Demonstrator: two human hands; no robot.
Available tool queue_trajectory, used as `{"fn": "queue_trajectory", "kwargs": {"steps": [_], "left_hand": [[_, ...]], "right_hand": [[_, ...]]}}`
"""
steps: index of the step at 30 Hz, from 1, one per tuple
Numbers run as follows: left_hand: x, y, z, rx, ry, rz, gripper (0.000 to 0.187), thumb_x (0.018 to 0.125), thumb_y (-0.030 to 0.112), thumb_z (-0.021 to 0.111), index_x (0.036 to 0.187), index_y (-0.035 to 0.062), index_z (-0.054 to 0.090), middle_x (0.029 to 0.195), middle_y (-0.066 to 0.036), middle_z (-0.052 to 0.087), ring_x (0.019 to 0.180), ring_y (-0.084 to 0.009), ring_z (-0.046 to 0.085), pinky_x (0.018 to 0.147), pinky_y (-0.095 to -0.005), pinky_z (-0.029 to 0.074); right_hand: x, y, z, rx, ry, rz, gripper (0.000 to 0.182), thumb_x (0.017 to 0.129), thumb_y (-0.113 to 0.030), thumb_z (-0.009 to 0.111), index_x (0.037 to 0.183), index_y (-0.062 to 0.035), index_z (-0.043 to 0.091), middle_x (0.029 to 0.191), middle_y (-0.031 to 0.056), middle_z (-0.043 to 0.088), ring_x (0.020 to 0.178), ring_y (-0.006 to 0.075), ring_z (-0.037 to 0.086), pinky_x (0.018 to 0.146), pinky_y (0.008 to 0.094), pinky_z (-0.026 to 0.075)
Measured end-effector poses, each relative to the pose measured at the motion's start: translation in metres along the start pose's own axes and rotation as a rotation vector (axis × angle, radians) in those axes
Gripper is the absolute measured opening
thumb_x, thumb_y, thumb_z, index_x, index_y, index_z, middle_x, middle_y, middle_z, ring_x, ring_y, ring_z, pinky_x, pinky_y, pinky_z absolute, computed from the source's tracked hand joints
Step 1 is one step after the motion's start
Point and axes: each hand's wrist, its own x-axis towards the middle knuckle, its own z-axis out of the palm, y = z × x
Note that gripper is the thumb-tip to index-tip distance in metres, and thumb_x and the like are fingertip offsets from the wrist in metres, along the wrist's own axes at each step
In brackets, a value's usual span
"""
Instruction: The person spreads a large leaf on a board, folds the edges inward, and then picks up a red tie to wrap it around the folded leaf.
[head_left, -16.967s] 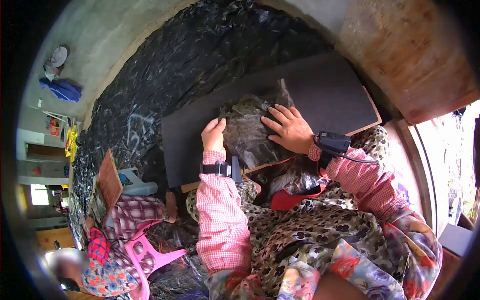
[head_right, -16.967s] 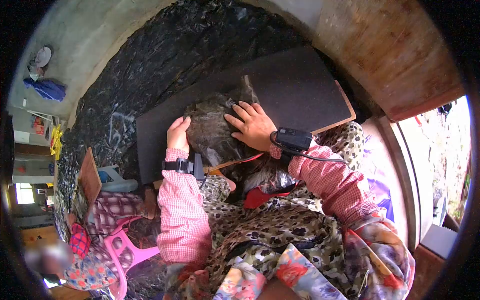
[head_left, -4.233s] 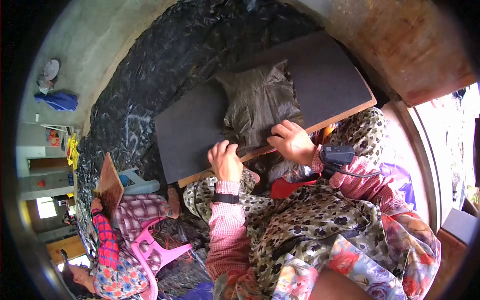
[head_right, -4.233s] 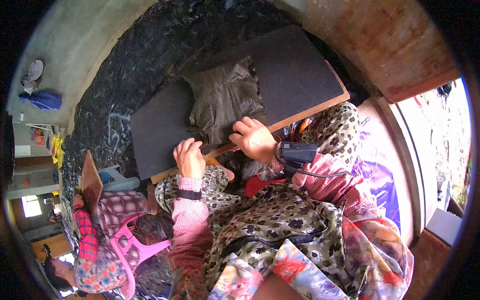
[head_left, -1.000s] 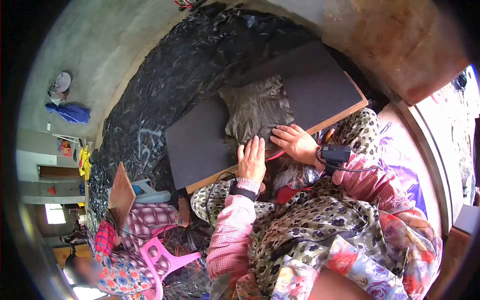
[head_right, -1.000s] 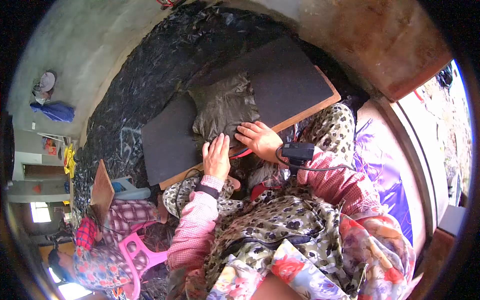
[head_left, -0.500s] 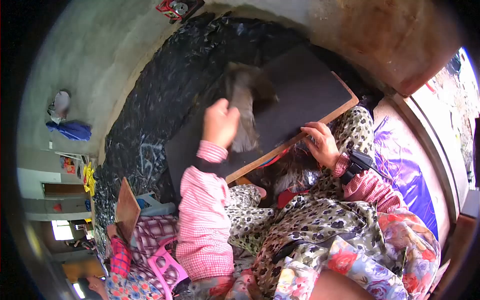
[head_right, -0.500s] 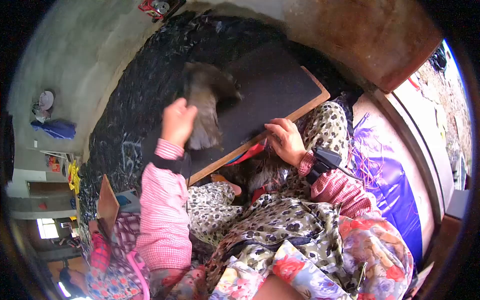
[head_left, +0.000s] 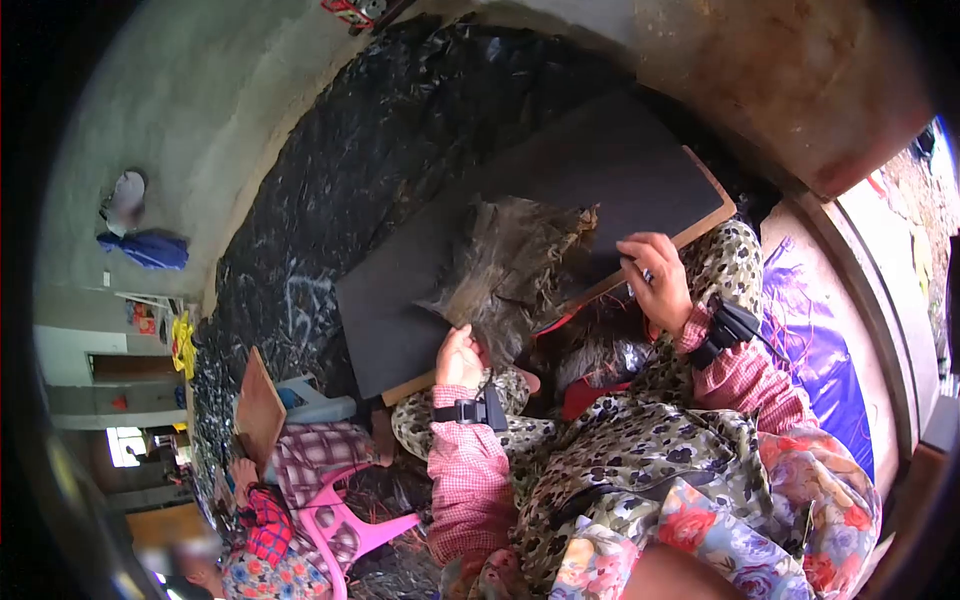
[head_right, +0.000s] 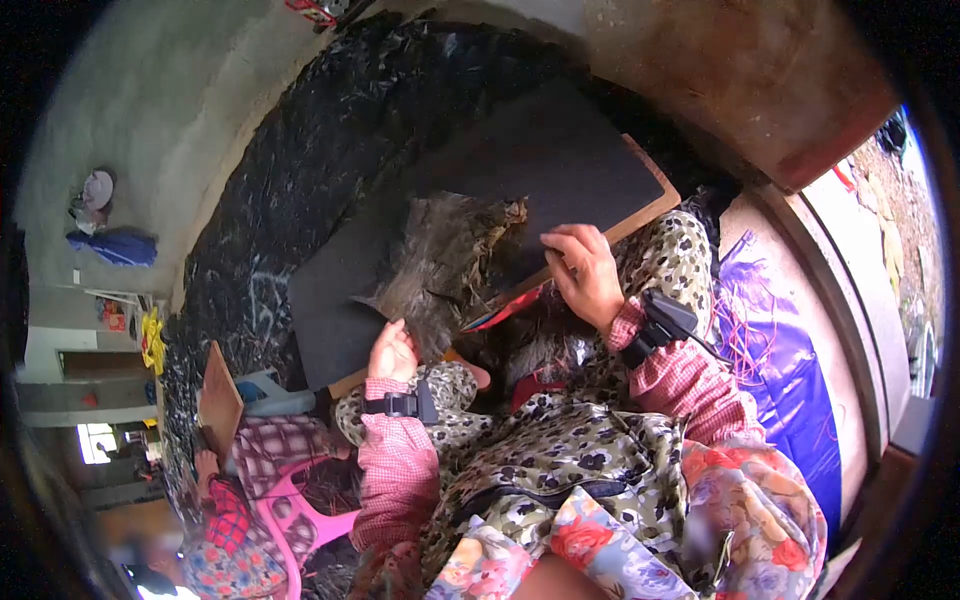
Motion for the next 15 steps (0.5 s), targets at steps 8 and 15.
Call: {"fn": "queue_trajectory", "kwargs": {"steps": [8, 15], "left_hand": [[-0.007, -0.006, 0.021, -0.020, 0.038, 0.127, 0.005, 0.089, 0.010, 0.057, 0.094, 0.0118, 0.056, 0.094, -0.006, 0.063, 0.081, -0.0212, 0.064, 0.067, -0.0388, 0.054], [-0.027, -0.021, 0.036, 0.451, 0.443, 0.525, 0.030, 0.087, 0.007, 0.062, 0.115, 0.0043, 0.051, 0.092, -0.008, 0.059, 0.084, -0.0170, 0.060, 0.071, -0.0304, 0.051]], "right_hand": [[0.063, -0.025, 0.054, -0.119, -0.190, -0.381, 0.027, 0.079, -0.016, 0.065, 0.106, -0.0095, 0.064, 0.111, 0.0073, 0.058, 0.107, 0.0286, 0.052, 0.093, 0.0421, 0.039], [0.045, 0.010, 0.064, -0.151, -0.361, -0.295, 0.018, 0.081, -0.019, 0.063, 0.095, -0.0097, 0.069, 0.103, 0.0060, 0.062, 0.103, 0.0242, 0.055, 0.093, 0.0390, 0.039]]}}
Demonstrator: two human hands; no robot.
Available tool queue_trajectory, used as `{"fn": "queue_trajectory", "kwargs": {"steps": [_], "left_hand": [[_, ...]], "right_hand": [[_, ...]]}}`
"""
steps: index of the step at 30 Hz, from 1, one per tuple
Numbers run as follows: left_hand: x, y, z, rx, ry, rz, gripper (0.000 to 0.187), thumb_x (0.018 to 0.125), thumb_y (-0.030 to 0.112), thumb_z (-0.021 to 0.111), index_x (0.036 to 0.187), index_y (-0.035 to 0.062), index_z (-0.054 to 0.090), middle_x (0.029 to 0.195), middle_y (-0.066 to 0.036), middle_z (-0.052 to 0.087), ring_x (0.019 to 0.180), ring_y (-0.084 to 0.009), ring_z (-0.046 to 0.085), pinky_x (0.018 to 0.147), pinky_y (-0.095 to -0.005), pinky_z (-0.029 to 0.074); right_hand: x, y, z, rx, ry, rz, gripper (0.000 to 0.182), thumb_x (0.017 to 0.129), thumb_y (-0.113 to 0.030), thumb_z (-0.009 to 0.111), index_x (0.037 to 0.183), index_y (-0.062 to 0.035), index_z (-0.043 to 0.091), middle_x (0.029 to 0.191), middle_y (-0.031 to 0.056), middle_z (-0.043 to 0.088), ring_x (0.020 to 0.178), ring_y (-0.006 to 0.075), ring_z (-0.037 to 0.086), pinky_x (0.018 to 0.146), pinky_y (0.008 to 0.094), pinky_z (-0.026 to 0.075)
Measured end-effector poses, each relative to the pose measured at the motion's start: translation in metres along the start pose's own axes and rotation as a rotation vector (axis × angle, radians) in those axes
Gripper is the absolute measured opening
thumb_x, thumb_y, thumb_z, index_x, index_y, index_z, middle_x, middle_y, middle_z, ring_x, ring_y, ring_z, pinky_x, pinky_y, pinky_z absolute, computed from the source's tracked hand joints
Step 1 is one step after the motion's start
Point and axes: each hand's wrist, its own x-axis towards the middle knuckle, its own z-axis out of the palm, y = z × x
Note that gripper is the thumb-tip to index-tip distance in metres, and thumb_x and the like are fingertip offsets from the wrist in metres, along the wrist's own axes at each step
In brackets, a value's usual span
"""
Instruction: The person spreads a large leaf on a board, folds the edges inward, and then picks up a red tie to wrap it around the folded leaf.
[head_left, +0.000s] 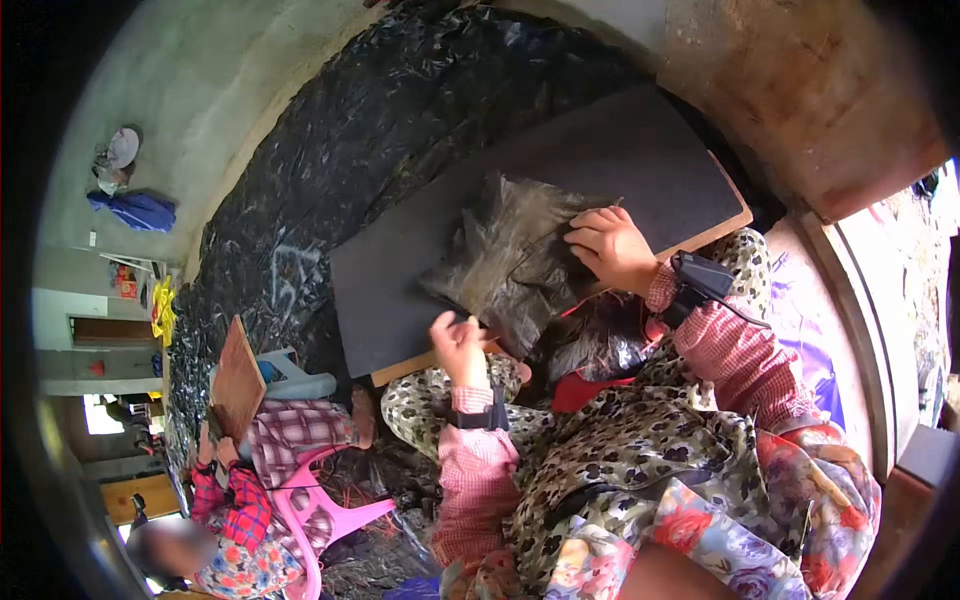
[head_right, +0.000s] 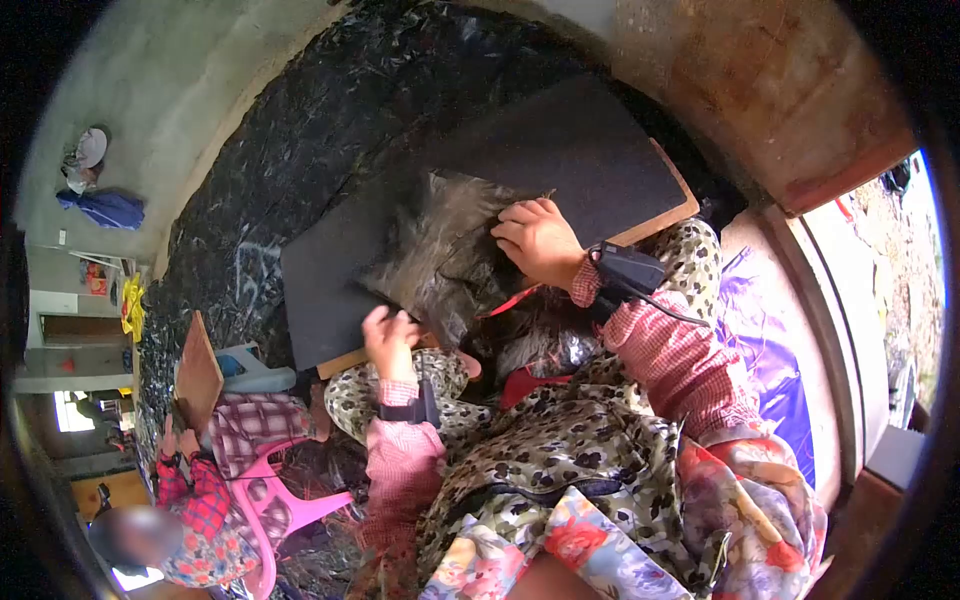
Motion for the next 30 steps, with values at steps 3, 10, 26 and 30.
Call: {"fn": "queue_trajectory", "kwargs": {"steps": [3, 10, 26, 30], "left_hand": [[-0.014, 0.025, 0.005, 0.498, 0.093, 0.568, 0.037, 0.086, 0.009, 0.062, 0.121, 0.0032, 0.053, 0.112, -0.014, 0.058, 0.101, -0.0249, 0.057, 0.089, -0.0347, 0.046], [-0.033, 0.027, 0.038, 1.135, -0.359, 0.704, 0.050, 0.089, 0.027, 0.059, 0.137, 0.0247, 0.046, 0.152, -0.015, 0.023, 0.138, -0.0387, 0.022, 0.104, -0.0588, 0.028], [-0.026, 0.007, 0.026, 0.957, -0.406, 0.751, 0.028, 0.088, 0.021, 0.059, 0.115, 0.0142, 0.065, 0.142, -0.016, 0.039, 0.132, -0.0354, 0.035, 0.104, -0.0510, 0.030], [-0.021, 0.011, 0.020, 0.744, -0.394, 0.720, 0.028, 0.087, 0.021, 0.062, 0.112, 0.0113, 0.066, 0.137, -0.017, 0.045, 0.126, -0.0371, 0.042, 0.102, -0.0458, 0.034]], "right_hand": [[0.020, 0.000, -0.009, -0.006, 0.044, 0.006, 0.018, 0.081, -0.019, 0.062, 0.095, -0.0096, 0.069, 0.104, 0.0062, 0.063, 0.103, 0.0252, 0.056, 0.094, 0.0397, 0.039], [0.074, 0.000, 0.036, -0.192, -0.169, 0.004, 0.039, 0.087, -0.031, 0.056, 0.123, -0.0153, 0.059, 0.130, 0.0084, 0.052, 0.124, 0.0249, 0.044, 0.101, 0.0404, 0.034], [-0.018, -0.019, -0.007, -0.102, -0.298, -0.417, 0.030, 0.079, -0.028, 0.066, 0.105, -0.0128, 0.067, 0.119, 0.0074, 0.058, 0.117, 0.0257, 0.048, 0.097, 0.0408, 0.038], [-0.022, -0.022, -0.013, 0.096, -0.204, -0.218, 0.027, 0.078, -0.019, 0.069, 0.103, -0.0096, 0.067, 0.115, 0.0090, 0.061, 0.113, 0.0258, 0.054, 0.095, 0.0409, 0.040]]}}
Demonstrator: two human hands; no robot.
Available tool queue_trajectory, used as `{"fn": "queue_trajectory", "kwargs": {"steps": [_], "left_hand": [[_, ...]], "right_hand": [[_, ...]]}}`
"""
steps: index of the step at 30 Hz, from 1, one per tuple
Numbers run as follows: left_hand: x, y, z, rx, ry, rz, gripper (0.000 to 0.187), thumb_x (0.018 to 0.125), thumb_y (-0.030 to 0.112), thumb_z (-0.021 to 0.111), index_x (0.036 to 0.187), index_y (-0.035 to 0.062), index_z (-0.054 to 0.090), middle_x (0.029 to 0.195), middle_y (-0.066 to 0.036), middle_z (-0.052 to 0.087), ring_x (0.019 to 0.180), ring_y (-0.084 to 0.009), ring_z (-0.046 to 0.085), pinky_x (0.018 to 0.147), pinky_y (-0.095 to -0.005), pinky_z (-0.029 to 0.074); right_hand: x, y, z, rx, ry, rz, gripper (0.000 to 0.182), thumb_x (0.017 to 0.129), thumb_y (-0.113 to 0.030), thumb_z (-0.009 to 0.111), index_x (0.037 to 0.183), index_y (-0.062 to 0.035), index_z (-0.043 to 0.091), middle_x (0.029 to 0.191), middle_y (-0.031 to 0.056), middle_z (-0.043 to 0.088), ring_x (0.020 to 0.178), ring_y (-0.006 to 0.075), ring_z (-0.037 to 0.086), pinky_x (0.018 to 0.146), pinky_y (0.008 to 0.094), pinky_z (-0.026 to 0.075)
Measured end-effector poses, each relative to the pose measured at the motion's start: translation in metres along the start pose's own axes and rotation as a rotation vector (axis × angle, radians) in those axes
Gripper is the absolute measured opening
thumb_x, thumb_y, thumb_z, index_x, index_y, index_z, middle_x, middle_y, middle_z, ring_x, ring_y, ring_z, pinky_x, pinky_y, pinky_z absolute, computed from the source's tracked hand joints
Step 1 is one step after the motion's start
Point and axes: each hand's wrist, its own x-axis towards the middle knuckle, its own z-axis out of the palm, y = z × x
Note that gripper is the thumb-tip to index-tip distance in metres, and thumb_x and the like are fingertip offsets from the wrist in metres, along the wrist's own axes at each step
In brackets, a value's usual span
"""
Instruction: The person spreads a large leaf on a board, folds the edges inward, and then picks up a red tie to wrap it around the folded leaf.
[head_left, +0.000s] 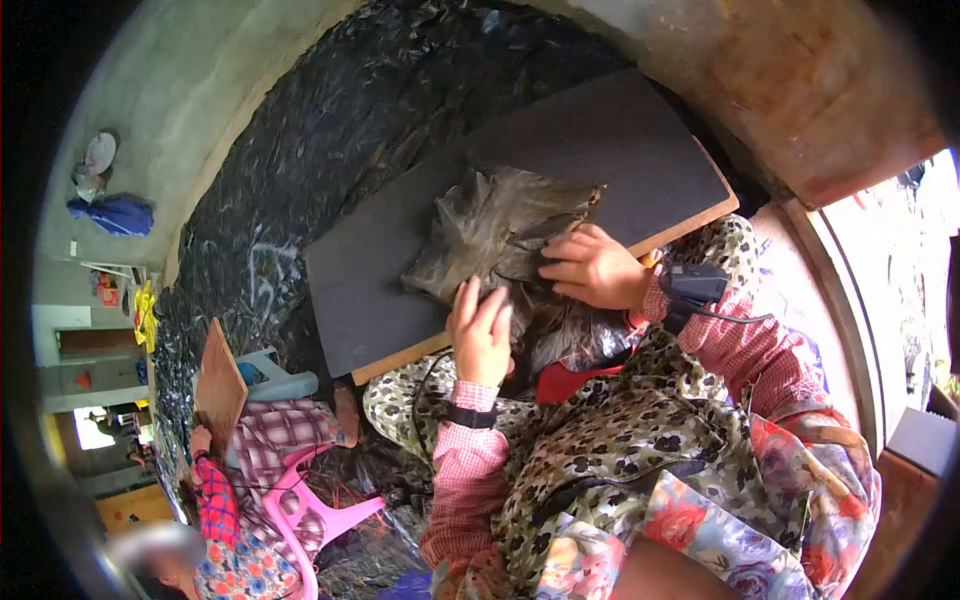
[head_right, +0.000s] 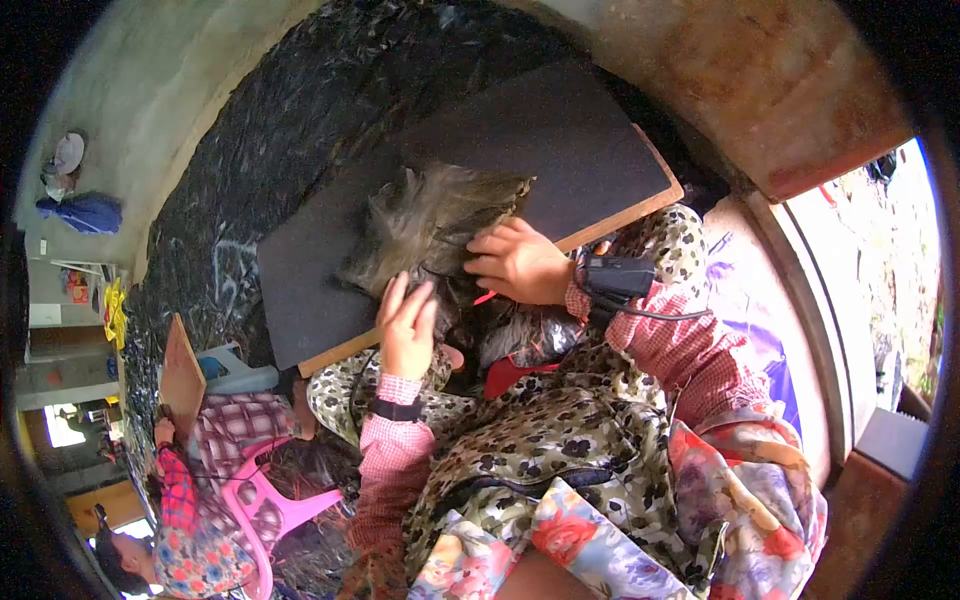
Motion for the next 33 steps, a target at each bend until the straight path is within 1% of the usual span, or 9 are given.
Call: {"fn": "queue_trajectory", "kwargs": {"steps": [5, 10, 17, 18, 21, 23, 26, 30, 33], "left_hand": [[0.003, -0.026, -0.015, -0.221, 0.419, -0.489, 0.035, 0.087, 0.016, 0.065, 0.118, 0.0027, 0.056, 0.103, -0.013, 0.061, 0.099, -0.0240, 0.059, 0.085, -0.0357, 0.047], [0.005, -0.043, 0.001, -0.806, 0.309, -0.886, 0.060, 0.083, 0.008, 0.069, 0.132, 0.0061, 0.035, 0.091, -0.010, 0.056, 0.069, -0.0174, 0.061, 0.050, -0.0283, 0.051], [0.017, 0.005, 0.022, -1.192, 0.353, -1.010, 0.063, 0.082, 0.001, 0.067, 0.132, 0.0081, 0.029, 0.097, -0.013, 0.057, 0.075, -0.0231, 0.062, 0.060, -0.0403, 0.056], [0.018, 0.016, 0.025, -1.239, 0.298, -1.005, 0.071, 0.080, 0.004, 0.070, 0.136, 0.0054, 0.026, 0.102, -0.017, 0.058, 0.082, -0.0311, 0.062, 0.068, -0.0441, 0.054], [0.009, 0.028, 0.030, -1.111, 0.262, -0.901, 0.065, 0.082, 0.005, 0.068, 0.132, 0.0025, 0.027, 0.099, -0.018, 0.059, 0.075, -0.0264, 0.065, 0.064, -0.0382, 0.055], [-0.009, 0.014, 0.046, -0.518, 0.497, -0.338, 0.053, 0.084, 0.005, 0.066, 0.128, 0.0044, 0.038, 0.095, -0.012, 0.059, 0.082, -0.0158, 0.060, 0.068, -0.0294, 0.051], [0.004, 0.056, 0.022, -0.071, 0.360, 0.036, 0.024, 0.081, 0.002, 0.067, 0.104, 0.0017, 0.060, 0.094, -0.011, 0.058, 0.083, -0.0234, 0.058, 0.077, -0.0352, 0.048], [0.032, 0.095, 0.038, 0.204, 0.114, 0.127, 0.034, 0.074, 0.022, 0.076, 0.099, 0.0040, 0.061, 0.100, -0.014, 0.056, 0.096, -0.0359, 0.051, 0.084, -0.0450, 0.043], [0.042, 0.080, 0.048, 0.184, 0.069, 0.087, 0.024, 0.075, 0.017, 0.072, 0.091, 0.0030, 0.061, 0.096, -0.013, 0.058, 0.093, -0.0344, 0.054, 0.083, -0.0426, 0.043]], "right_hand": [[-0.008, 0.013, -0.030, 0.200, 0.361, 0.400, 0.017, 0.082, -0.012, 0.065, 0.095, -0.0022, 0.067, 0.088, 0.0135, 0.065, 0.084, 0.0302, 0.062, 0.073, 0.0396, 0.049], [-0.027, 0.009, -0.035, 0.242, 0.375, 0.696, 0.017, 0.084, -0.012, 0.062, 0.096, -0.0007, 0.068, 0.085, 0.0139, 0.064, 0.076, 0.0296, 0.063, 0.068, 0.0359, 0.050], [-0.024, 0.019, -0.030, 0.297, 0.454, 0.769, 0.018, 0.085, -0.013, 0.061, 0.097, -0.0014, 0.068, 0.084, 0.0141, 0.062, 0.076, 0.0287, 0.063, 0.068, 0.0351, 0.049], [-0.024, 0.021, -0.031, 0.281, 0.469, 0.762, 0.018, 0.085, -0.013, 0.062, 0.097, -0.0017, 0.068, 0.084, 0.0141, 0.062, 0.076, 0.0280, 0.063, 0.068, 0.0349, 0.049], [-0.028, 0.017, -0.039, 0.206, 0.399, 0.744, 0.018, 0.084, -0.014, 0.062, 0.097, -0.0025, 0.068, 0.085, 0.0143, 0.063, 0.077, 0.0285, 0.064, 0.069, 0.0350, 0.050], [-0.038, 0.013, -0.038, 0.234, 0.375, 0.802, 0.017, 0.081, -0.014, 0.065, 0.094, -0.0042, 0.068, 0.084, 0.0139, 0.062, 0.081, 0.0311, 0.062, 0.072, 0.0367, 0.050], [-0.045, 0.012, -0.030, -0.116, 0.335, 0.672, 0.021, 0.076, -0.020, 0.070, 0.093, -0.0082, 0.068, 0.082, 0.0108, 0.057, 0.086, 0.0298, 0.057, 0.076, 0.0397, 0.048], [-0.030, 0.006, -0.006, -0.230, 0.215, 0.600, 0.026, 0.071, -0.024, 0.072, 0.091, -0.0083, 0.066, 0.093, 0.0077, 0.055, 0.095, 0.0286, 0.051, 0.082, 0.0381, 0.042], [-0.028, 0.011, -0.001, -0.133, 0.280, 0.592, 0.018, 0.072, -0.021, 0.071, 0.083, -0.0070, 0.067, 0.084, 0.0076, 0.056, 0.088, 0.0282, 0.055, 0.078, 0.0385, 0.044]]}}
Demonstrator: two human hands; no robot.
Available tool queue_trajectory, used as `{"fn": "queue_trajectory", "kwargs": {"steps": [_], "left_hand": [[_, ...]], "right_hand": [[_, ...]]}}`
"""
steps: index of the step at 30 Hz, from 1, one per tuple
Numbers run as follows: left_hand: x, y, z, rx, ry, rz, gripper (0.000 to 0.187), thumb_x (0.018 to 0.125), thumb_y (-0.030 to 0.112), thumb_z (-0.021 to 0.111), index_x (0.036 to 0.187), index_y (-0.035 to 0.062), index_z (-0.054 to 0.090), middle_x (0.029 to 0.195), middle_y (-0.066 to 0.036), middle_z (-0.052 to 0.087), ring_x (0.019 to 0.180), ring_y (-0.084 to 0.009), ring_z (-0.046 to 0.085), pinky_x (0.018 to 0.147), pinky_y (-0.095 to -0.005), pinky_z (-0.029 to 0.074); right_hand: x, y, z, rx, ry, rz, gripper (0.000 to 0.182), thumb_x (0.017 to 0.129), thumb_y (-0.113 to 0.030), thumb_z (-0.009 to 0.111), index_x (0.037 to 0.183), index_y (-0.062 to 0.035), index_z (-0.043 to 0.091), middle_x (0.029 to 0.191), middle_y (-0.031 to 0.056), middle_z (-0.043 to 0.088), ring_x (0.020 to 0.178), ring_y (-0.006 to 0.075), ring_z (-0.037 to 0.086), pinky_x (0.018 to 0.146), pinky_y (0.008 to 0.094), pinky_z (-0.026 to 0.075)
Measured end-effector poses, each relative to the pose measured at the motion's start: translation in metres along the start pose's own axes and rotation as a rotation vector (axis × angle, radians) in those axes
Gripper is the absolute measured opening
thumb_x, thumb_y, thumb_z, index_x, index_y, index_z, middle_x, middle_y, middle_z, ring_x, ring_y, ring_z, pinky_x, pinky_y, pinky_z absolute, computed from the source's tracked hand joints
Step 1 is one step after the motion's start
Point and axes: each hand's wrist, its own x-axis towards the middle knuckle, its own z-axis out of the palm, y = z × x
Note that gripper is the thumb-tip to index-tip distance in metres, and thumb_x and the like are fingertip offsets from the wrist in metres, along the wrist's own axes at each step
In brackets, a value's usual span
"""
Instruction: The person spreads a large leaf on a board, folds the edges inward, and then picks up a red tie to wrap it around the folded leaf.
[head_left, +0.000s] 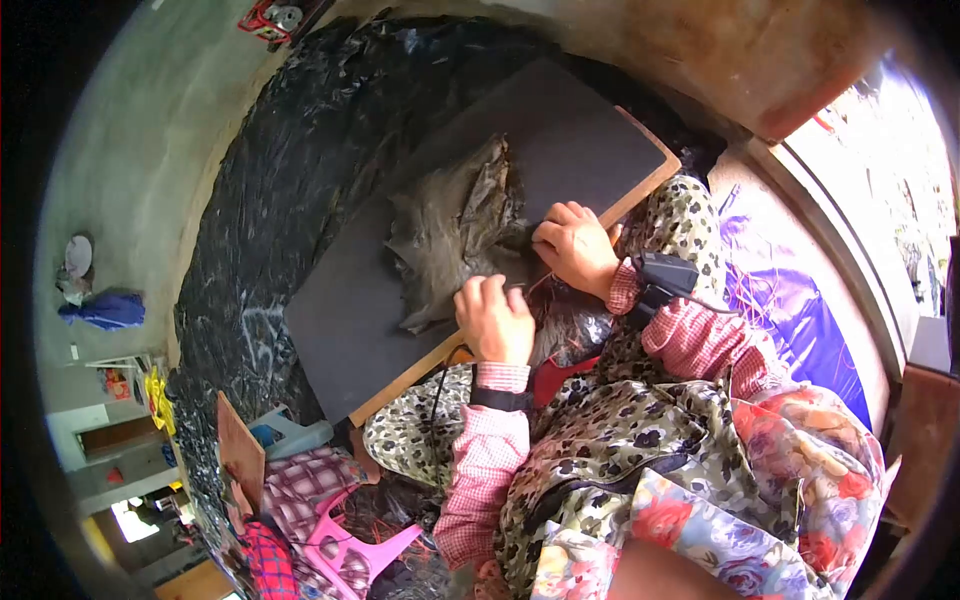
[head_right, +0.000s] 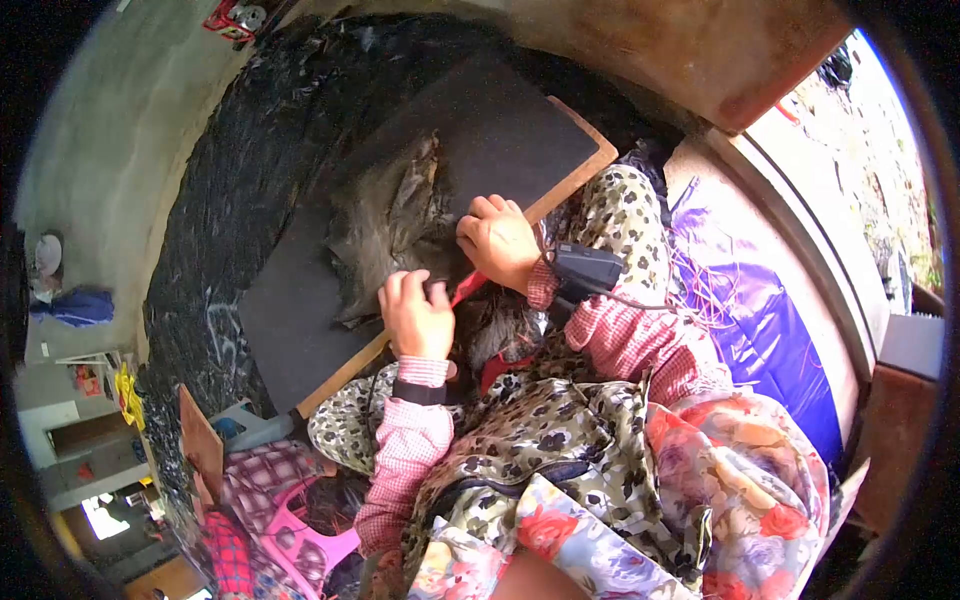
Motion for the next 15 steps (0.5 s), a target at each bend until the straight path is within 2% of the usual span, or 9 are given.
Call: {"fn": "queue_trajectory", "kwargs": {"steps": [1, 2, 4, 5, 7, 8, 10, 12, 15], "left_hand": [[0.002, -0.007, 0.001, -0.149, 0.027, -0.055, 0.016, 0.075, 0.013, 0.069, 0.085, 0.0020, 0.062, 0.091, -0.015, 0.059, 0.090, -0.0362, 0.055, 0.081, -0.0426, 0.044], [0.003, -0.014, 0.002, -0.207, 0.121, -0.044, 0.014, 0.079, 0.011, 0.068, 0.082, -0.0010, 0.062, 0.078, -0.010, 0.061, 0.073, -0.0266, 0.059, 0.070, -0.0363, 0.047], [0.003, -0.031, 0.003, -0.547, 0.018, -0.399, 0.016, 0.082, 0.012, 0.066, 0.085, -0.0027, 0.063, 0.076, -0.012, 0.062, 0.067, -0.0234, 0.058, 0.064, -0.0344, 0.047], [0.004, -0.037, 0.000, -0.531, -0.010, -0.443, 0.020, 0.084, 0.015, 0.067, 0.087, -0.0048, 0.062, 0.070, -0.008, 0.061, 0.061, -0.0141, 0.053, 0.058, -0.0286, 0.044], [0.007, -0.033, -0.006, -0.643, 0.013, -0.512, 0.020, 0.084, 0.013, 0.068, 0.088, -0.0054, 0.061, 0.067, -0.003, 0.058, 0.061, -0.0096, 0.049, 0.058, -0.0272, 0.043], [0.007, -0.033, -0.008, -0.665, 0.024, -0.529, 0.020, 0.085, 0.013, 0.068, 0.089, -0.0052, 0.061, 0.069, -0.002, 0.058, 0.061, -0.0084, 0.049, 0.057, -0.0268, 0.043], [0.002, -0.030, -0.010, -0.653, 0.030, -0.509, 0.017, 0.085, 0.011, 0.067, 0.090, -0.0042, 0.061, 0.075, -0.004, 0.060, 0.066, -0.0110, 0.052, 0.061, -0.0282, 0.045], [0.000, -0.025, -0.008, -0.642, 0.038, -0.492, 0.015, 0.085, 0.010, 0.067, 0.091, -0.0033, 0.062, 0.082, -0.006, 0.062, 0.070, -0.0135, 0.055, 0.065, -0.0296, 0.047], [0.000, -0.014, -0.012, -0.363, 0.120, -0.061, 0.011, 0.084, 0.007, 0.064, 0.093, -0.0002, 0.062, 0.107, -0.014, 0.062, 0.098, -0.0311, 0.059, 0.086, -0.0391, 0.047]], "right_hand": [[0.001, 0.000, 0.001, 0.002, 0.004, 0.012, 0.018, 0.072, -0.021, 0.071, 0.083, -0.0070, 0.067, 0.084, 0.0076, 0.056, 0.088, 0.0282, 0.055, 0.078, 0.0385, 0.044], [0.002, 0.000, 0.001, 0.153, 0.019, 0.090, 0.016, 0.074, -0.020, 0.070, 0.081, -0.0068, 0.067, 0.081, 0.0089, 0.058, 0.080, 0.0265, 0.057, 0.072, 0.0387, 0.046], [0.004, -0.005, 0.000, 0.308, 0.043, 0.175, 0.014, 0.075, -0.019, 0.069, 0.079, -0.0066, 0.068, 0.078, 0.0103, 0.060, 0.073, 0.0248, 0.060, 0.067, 0.0389, 0.048], [0.007, -0.009, -0.001, 0.498, -0.030, 0.303, 0.013, 0.079, -0.017, 0.067, 0.082, -0.0043, 0.067, 0.073, 0.0071, 0.060, 0.066, 0.0206, 0.060, 0.061, 0.0357, 0.048], [0.011, -0.019, 0.005, 1.005, -0.160, 0.611, 0.019, 0.088, -0.018, 0.064, 0.086, 0.0005, 0.065, 0.065, 0.0002, 0.059, 0.056, 0.0091, 0.056, 0.051, 0.0258, 0.047], [0.012, -0.024, 0.008, 1.010, -0.155, 0.612, 0.019, 0.088, -0.018, 0.064, 0.086, 0.0005, 0.065, 0.065, 0.0002, 0.059, 0.056, 0.0091, 0.056, 0.051, 0.0258, 0.047], [0.009, -0.034, 0.011, 1.377, -0.208, 0.857, 0.019, 0.090, -0.019, 0.062, 0.088, -0.0001, 0.065, 0.067, -0.0009, 0.060, 0.055, 0.0073, 0.055, 0.049, 0.0210, 0.046], [0.004, -0.042, 0.018, 1.401, -0.304, 0.900, 0.015, 0.091, -0.017, 0.060, 0.092, -0.0038, 0.067, 0.069, -0.0009, 0.059, 0.053, 0.0064, 0.053, 0.045, 0.0200, 0.042], [0.000, -0.042, 0.014, 1.492, -0.386, 0.970, 0.017, 0.092, -0.015, 0.056, 0.099, -0.0034, 0.066, 0.068, -0.0007, 0.057, 0.050, 0.0056, 0.047, 0.042, 0.0203, 0.036]]}}
